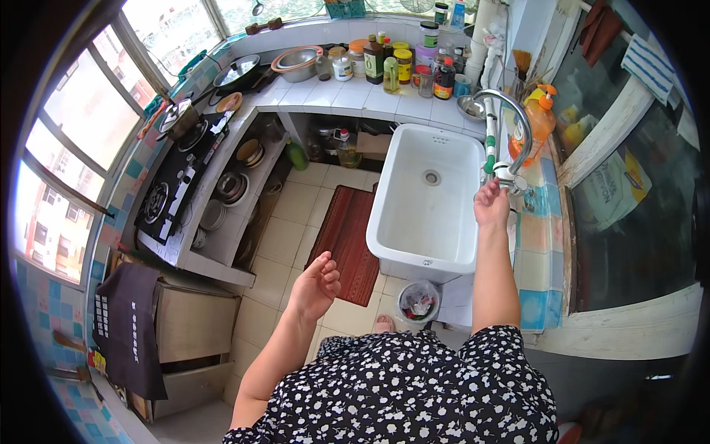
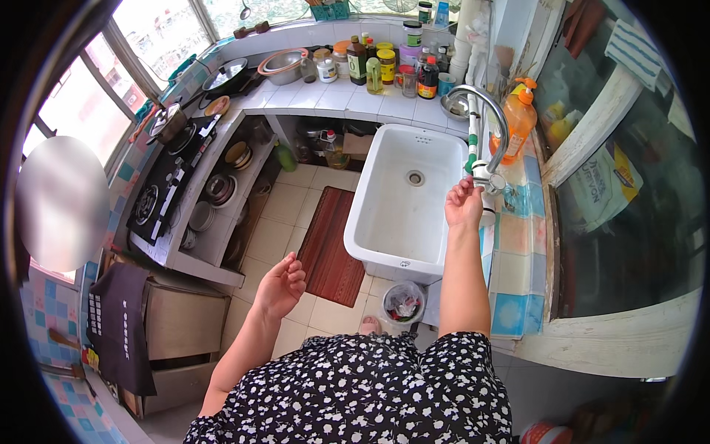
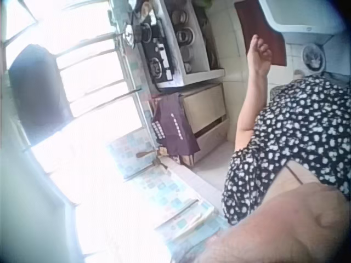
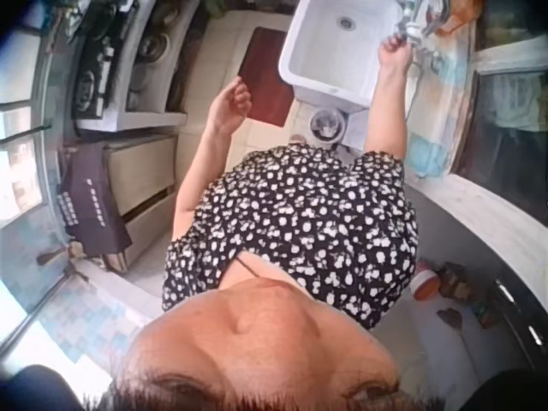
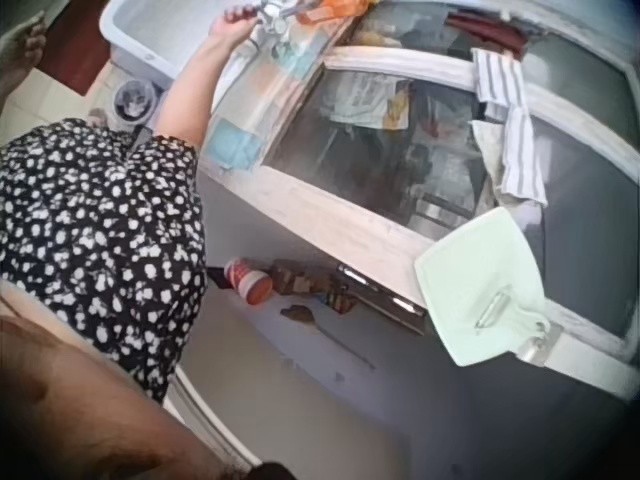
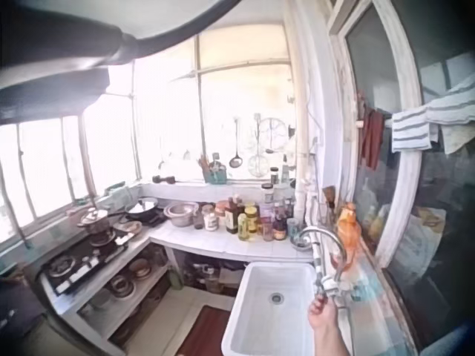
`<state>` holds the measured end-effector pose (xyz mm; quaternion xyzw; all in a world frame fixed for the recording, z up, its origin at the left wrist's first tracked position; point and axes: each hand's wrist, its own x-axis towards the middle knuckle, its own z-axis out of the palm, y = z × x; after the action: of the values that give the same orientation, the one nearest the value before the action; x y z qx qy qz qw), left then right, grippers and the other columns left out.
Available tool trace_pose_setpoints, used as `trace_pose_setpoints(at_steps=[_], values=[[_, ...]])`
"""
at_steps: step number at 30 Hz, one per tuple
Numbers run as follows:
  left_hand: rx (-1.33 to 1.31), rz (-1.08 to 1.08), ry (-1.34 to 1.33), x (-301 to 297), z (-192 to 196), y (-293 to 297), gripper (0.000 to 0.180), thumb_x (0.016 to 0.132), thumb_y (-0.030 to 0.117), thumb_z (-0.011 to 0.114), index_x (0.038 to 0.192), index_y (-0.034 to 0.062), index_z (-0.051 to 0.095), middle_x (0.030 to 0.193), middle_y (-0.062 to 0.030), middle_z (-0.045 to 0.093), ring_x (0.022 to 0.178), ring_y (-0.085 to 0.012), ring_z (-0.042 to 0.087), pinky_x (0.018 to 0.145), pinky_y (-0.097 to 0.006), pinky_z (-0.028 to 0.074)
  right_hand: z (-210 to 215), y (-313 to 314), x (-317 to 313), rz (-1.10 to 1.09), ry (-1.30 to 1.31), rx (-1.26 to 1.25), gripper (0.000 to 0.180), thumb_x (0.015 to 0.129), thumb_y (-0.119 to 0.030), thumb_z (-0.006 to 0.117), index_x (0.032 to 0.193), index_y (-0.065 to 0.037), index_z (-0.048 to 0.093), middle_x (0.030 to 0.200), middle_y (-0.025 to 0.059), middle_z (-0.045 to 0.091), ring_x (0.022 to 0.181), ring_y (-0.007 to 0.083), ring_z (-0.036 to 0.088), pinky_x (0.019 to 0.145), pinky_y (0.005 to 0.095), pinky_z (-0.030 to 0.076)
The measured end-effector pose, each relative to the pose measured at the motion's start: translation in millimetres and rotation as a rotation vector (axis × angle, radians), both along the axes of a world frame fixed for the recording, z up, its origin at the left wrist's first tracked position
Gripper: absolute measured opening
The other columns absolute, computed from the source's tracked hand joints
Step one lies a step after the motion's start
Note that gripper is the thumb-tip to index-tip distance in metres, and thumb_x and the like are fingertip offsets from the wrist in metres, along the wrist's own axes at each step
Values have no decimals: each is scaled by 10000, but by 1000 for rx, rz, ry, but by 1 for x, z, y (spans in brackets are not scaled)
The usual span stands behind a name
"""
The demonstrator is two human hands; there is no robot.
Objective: The person walks through a bedroom and living area carrying a cloth and a cup, then enters the kitchen to wash hands. After drying hands, the person retrieves a striped cloth from a top-loading washing machine, shakes it out, and folds it by hand.
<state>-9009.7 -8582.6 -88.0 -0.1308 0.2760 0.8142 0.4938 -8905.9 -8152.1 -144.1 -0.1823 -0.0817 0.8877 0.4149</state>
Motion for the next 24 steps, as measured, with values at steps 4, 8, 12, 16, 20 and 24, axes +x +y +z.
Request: trace_pose_setpoints(at_steps=[4, 8, 12, 16, 20, 24], values=[[21, -162, -49, -68, -18, 23, 61, 962, 173, 513, 968, 114, 528, 742, 35, 479, 623, -70, 448, 512, -188, 384, 9, -6, -15, -21, -54, 69, 513, 988, -496, 317, 894, -51, 555, 709, -1, 462, 558, 106, 388, 428, 219, 275], [-16, -322, -41, -146, -27, 61, 69, 970, 171, 497, 961, 110, 526, 747, 36, 479, 617, -68, 446, 513, -188, 383, 17, 0, -27, -173, 60, -10, 457, 998, -450, 334, 851, -59, 518, 667, 9, 417, 530, 106, 367, 419, 223, 274], [-15, -448, 54, -223, -9, 78, 68, 940, 177, 552, 967, 117, 535, 751, 40, 499, 620, -61, 456, 517, -185, 382, 17, -10, -46, -457, 82, -71, 439, 980, -451, 404, 715, -103, 441, 571, -26, 338, 449, 99, 294, 396, 233, 215], [-52, -543, 116, -295, -6, 101, 63, 933, 169, 557, 958, 114, 539, 743, 38, 504, 627, -57, 462, 526, -185, 388, 26, -11, -51, -736, 46, -172, 442, 954, -409, 467, 618, -139, 369, 503, -51, 265, 395, 96, 229, 395, 240, 183], [-31, -721, 159, -333, -1, 147, 69, 946, 166, 527, 969, 104, 543, 750, 37, 512, 636, -61, 471, 544, -190, 404, 22, -5, -25, -748, 82, -244, 431, 936, -361, 482, 582, -155, 350, 493, -56, 285, 386, 95, 224, 396, 248, 191], [-6, -900, 230, -346, 2, 214, 107, 958, 173, 499, 999, 90, 552, 769, 31, 529, 658, -67, 492, 578, -196, 433, 23, -22, -34, -787, 13, -117, 476, 978, -471, 370, 675, -109, 431, 546, -24, 352, 438, 112, 299, 414, 250, 237]])
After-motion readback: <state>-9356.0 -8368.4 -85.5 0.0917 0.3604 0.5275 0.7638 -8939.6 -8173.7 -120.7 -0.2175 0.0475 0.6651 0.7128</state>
